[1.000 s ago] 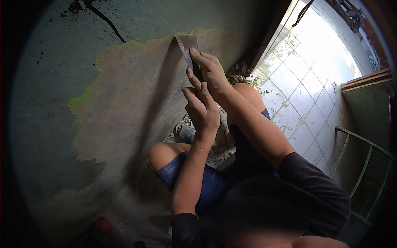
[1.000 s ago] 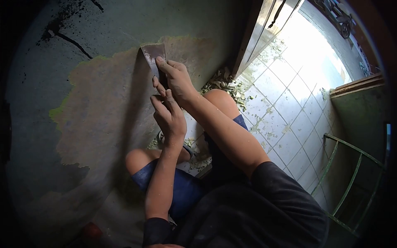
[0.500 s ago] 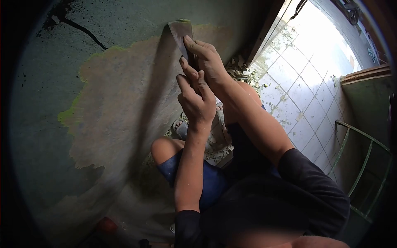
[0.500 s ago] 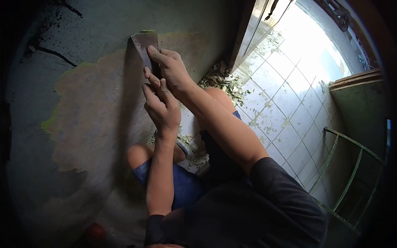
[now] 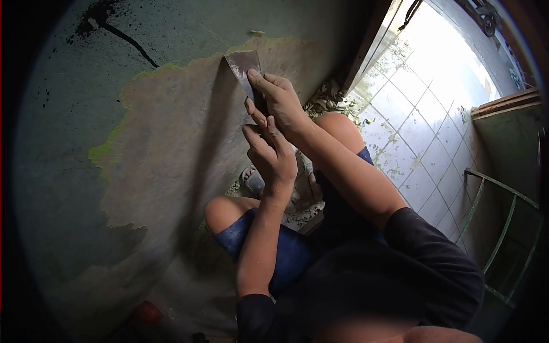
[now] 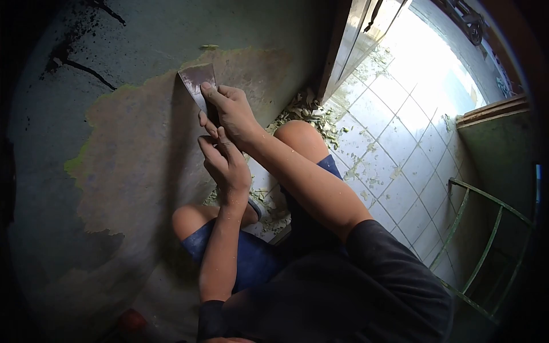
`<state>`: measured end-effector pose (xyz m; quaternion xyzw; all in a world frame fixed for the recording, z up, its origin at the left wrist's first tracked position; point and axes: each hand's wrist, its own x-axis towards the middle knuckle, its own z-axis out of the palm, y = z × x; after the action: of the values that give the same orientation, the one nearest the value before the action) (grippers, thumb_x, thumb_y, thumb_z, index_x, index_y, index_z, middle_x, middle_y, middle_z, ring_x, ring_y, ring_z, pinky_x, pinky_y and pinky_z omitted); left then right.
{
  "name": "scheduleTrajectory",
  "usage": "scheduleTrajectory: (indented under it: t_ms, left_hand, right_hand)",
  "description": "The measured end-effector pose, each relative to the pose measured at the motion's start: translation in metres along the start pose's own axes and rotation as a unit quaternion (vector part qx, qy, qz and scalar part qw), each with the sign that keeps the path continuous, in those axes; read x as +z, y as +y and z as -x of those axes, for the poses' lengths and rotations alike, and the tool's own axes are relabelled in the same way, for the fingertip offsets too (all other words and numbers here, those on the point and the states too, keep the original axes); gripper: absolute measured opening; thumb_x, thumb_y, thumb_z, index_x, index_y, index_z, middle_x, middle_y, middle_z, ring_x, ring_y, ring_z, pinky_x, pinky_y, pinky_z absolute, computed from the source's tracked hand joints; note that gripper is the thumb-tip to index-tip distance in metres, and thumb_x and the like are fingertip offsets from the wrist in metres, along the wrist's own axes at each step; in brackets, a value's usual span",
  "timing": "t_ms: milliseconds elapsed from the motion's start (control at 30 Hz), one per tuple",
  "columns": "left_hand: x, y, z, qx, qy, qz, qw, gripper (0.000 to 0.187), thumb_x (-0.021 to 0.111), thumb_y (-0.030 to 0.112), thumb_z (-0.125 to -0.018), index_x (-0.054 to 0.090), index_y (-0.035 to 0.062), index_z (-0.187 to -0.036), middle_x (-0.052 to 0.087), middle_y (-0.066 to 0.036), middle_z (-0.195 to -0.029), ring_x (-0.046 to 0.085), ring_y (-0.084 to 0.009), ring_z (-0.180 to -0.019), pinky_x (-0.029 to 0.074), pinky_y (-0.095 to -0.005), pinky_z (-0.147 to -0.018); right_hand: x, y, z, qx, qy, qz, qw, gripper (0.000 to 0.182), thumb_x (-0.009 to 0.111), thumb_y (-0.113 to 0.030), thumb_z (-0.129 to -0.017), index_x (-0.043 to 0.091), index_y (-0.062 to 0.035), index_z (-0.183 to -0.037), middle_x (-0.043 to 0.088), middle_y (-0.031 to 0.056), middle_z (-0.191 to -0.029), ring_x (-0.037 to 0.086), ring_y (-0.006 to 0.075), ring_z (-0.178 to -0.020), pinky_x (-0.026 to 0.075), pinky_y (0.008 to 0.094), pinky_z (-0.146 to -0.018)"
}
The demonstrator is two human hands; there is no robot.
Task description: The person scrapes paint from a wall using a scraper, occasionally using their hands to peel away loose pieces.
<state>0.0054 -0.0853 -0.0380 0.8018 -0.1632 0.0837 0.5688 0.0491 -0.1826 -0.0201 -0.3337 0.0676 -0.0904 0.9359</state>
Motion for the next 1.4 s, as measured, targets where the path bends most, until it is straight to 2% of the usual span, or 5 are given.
scheduleTrajectory:
  t_ms: [400, 700, 1000, 1267, 1400]
  left_hand:
    - [0.006, 0.005, -0.009, 0.001, -0.018, 0.004, 1.0, 0.032, 0.053, 0.029, -0.109, 0.051, -0.0025, -0.106, 0.067, -0.025, -0.091, 0.071, -0.0376, -0.085, 0.052, -0.0451, -0.071]
    - [0.04, 0.043, -0.08, 0.12, -0.049, 0.007, 0.992, 0.046, 0.064, 0.04, -0.105, 0.054, -0.0031, -0.09, 0.071, -0.02, -0.076, 0.074, -0.0288, -0.073, 0.053, -0.04, -0.06]
    - [0.03, 0.003, -0.01, -0.018, -0.072, -0.059, 0.996, 0.04, 0.054, 0.039, -0.109, 0.049, -0.0004, -0.105, 0.07, -0.029, -0.084, 0.072, -0.0477, -0.085, 0.054, -0.0519, -0.065]
    - [0.027, 0.001, -0.007, -0.031, -0.046, -0.084, 0.995, 0.039, 0.056, 0.039, -0.108, 0.049, 0.0003, -0.104, 0.068, -0.028, -0.084, 0.071, -0.0488, -0.083, 0.052, -0.0534, -0.064]
    - [0.03, 0.0, -0.017, 0.015, -0.039, -0.073, 0.996, 0.039, 0.057, 0.037, -0.107, 0.051, -0.001, -0.099, 0.069, -0.027, -0.084, 0.071, -0.0481, -0.083, 0.052, -0.0528, -0.064]
  right_hand:
    - [-0.001, -0.013, -0.003, 0.002, -0.016, -0.008, 1.0, 0.032, 0.057, -0.033, -0.108, 0.059, -0.0026, -0.096, 0.065, 0.0093, -0.066, 0.051, 0.0123, -0.041, 0.039, 0.0264, -0.039]
    - [-0.017, -0.075, -0.049, -0.065, 0.033, -0.094, 0.993, 0.041, 0.059, -0.042, -0.106, 0.054, -0.0052, -0.089, 0.062, 0.0089, -0.07, 0.05, 0.0158, -0.046, 0.041, 0.0278, -0.045]
    - [-0.038, -0.019, -0.009, 0.007, 0.049, -0.026, 0.998, 0.039, 0.058, -0.04, -0.107, 0.058, -0.005, -0.091, 0.063, 0.0073, -0.066, 0.049, 0.0133, -0.041, 0.039, 0.0262, -0.043]
    - [-0.037, -0.011, -0.011, 0.03, 0.031, -0.071, 0.997, 0.037, 0.057, -0.038, -0.108, 0.059, -0.0043, -0.093, 0.063, 0.0084, -0.066, 0.048, 0.0141, -0.041, 0.039, 0.0271, -0.044]
    - [-0.038, -0.015, -0.018, 0.027, 0.03, -0.071, 0.997, 0.037, 0.057, -0.039, -0.107, 0.059, -0.0046, -0.094, 0.063, 0.0089, -0.067, 0.048, 0.0145, -0.041, 0.039, 0.0275, -0.044]
